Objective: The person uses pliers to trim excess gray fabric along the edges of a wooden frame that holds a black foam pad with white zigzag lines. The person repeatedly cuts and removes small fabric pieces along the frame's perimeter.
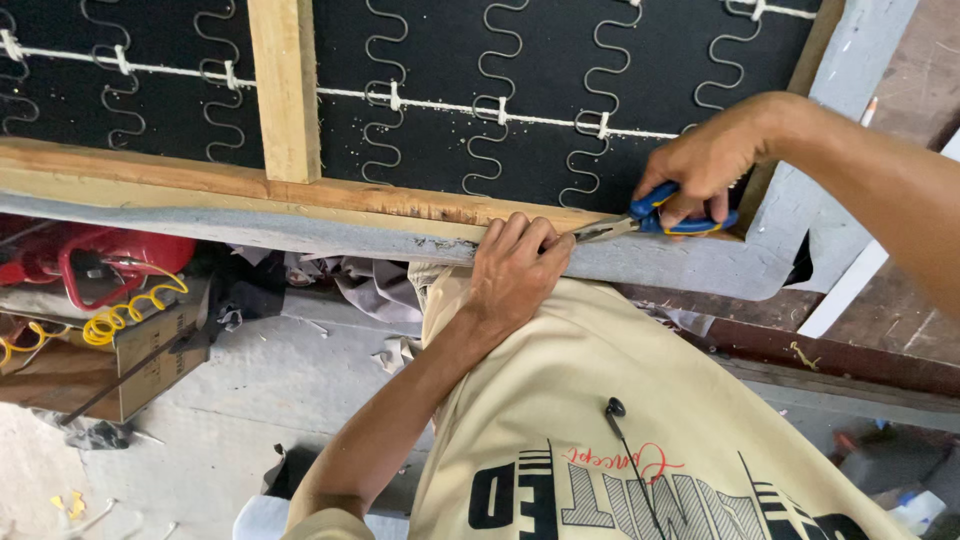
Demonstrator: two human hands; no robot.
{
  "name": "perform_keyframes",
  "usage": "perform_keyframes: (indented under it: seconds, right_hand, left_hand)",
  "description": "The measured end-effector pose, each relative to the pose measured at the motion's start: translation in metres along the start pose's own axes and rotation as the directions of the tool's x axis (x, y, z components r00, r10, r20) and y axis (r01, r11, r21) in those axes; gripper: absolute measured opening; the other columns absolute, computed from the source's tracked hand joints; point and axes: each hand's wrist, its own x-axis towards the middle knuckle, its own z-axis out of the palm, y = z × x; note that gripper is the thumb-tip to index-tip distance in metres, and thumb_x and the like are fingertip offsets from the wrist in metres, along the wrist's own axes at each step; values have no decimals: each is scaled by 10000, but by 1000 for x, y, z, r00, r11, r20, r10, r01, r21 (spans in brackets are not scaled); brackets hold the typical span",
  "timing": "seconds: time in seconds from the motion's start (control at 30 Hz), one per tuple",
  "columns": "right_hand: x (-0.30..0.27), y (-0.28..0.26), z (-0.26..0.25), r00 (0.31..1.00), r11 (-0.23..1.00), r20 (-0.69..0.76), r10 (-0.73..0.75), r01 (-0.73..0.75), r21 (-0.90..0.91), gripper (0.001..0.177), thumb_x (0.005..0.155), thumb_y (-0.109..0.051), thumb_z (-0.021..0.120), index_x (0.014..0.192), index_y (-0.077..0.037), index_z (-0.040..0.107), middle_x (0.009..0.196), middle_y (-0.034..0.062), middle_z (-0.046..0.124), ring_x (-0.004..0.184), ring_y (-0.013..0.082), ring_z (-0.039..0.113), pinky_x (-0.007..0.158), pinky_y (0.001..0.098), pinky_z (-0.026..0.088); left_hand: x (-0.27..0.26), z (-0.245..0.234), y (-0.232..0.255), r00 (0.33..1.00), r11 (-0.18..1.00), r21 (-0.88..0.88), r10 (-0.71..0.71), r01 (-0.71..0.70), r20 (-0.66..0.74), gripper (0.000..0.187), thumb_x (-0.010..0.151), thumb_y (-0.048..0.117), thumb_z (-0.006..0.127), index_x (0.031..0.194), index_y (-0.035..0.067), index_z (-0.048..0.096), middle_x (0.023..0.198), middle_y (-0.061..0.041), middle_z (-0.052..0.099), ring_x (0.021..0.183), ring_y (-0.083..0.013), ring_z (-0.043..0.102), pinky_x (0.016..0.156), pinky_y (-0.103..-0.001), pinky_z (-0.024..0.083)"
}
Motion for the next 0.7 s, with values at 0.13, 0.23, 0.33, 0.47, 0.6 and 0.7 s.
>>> perform_keyframes:
  seconds: [0.13, 0.23, 0.33, 0.47, 0.6, 0.7]
  right_hand:
    - [2, -14, -6, 995, 992, -15, -98, 96, -80, 567, 922, -519, 609, 1086, 9, 735, 857, 134, 799, 749, 222, 724, 739, 419, 608]
    - [-3, -21, 6, 970, 957, -238, -45, -26, -287, 724, 932, -672, 528, 1046, -1, 775, 859, 169, 767, 801, 277, 699, 791, 447, 596]
    - [-6, -17, 31, 905, 949, -415, -88, -51, -312, 769, 893, -740, 493, 1045, -31, 748, 835, 199, 756, 796, 315, 716, 795, 450, 586]
    - [2, 3, 65, 651, 840, -642, -404, -13, -542, 718, 858, -710, 512, 965, -46, 765, 780, 167, 727, 593, 348, 699, 591, 446, 584]
    - [20, 24, 72, 296, 707, -668, -682, 36, -706, 650, 853, -673, 600, 926, -49, 768, 703, 124, 676, 506, 318, 657, 455, 437, 533]
    - [26, 32, 78, 320, 693, -657, -683, -1, -721, 650, 849, -678, 635, 719, -42, 674, 659, 114, 652, 530, 321, 660, 461, 451, 512]
  left_hand:
    - [1, -2, -1, 999, 999, -21, 34, -34, -2, 154, 853, 99, 758, 1005, 78, 743, 877, 0, 536, 878, -193, 537, 789, -362, 432]
    - [1, -5, -3, 997, 996, -48, 72, -70, 31, 142, 849, 85, 733, 987, 56, 722, 895, -22, 544, 892, -209, 545, 804, -365, 442]
    - [2, -5, -6, 996, 993, -91, 77, -74, 33, 109, 854, 81, 723, 957, 51, 704, 897, -32, 551, 886, -218, 552, 800, -371, 446]
    - [2, -4, -6, 995, 987, -139, 87, -79, 48, 80, 863, 75, 726, 934, 52, 698, 897, -36, 555, 880, -223, 561, 789, -375, 451]
    - [2, -2, -7, 994, 982, -163, 103, -96, 36, 76, 867, 63, 735, 933, 46, 701, 898, -39, 557, 875, -228, 565, 781, -380, 456]
    - [0, -2, -5, 994, 982, -154, 109, -106, 11, 91, 852, 47, 728, 941, 52, 709, 890, -31, 561, 865, -228, 565, 772, -380, 458]
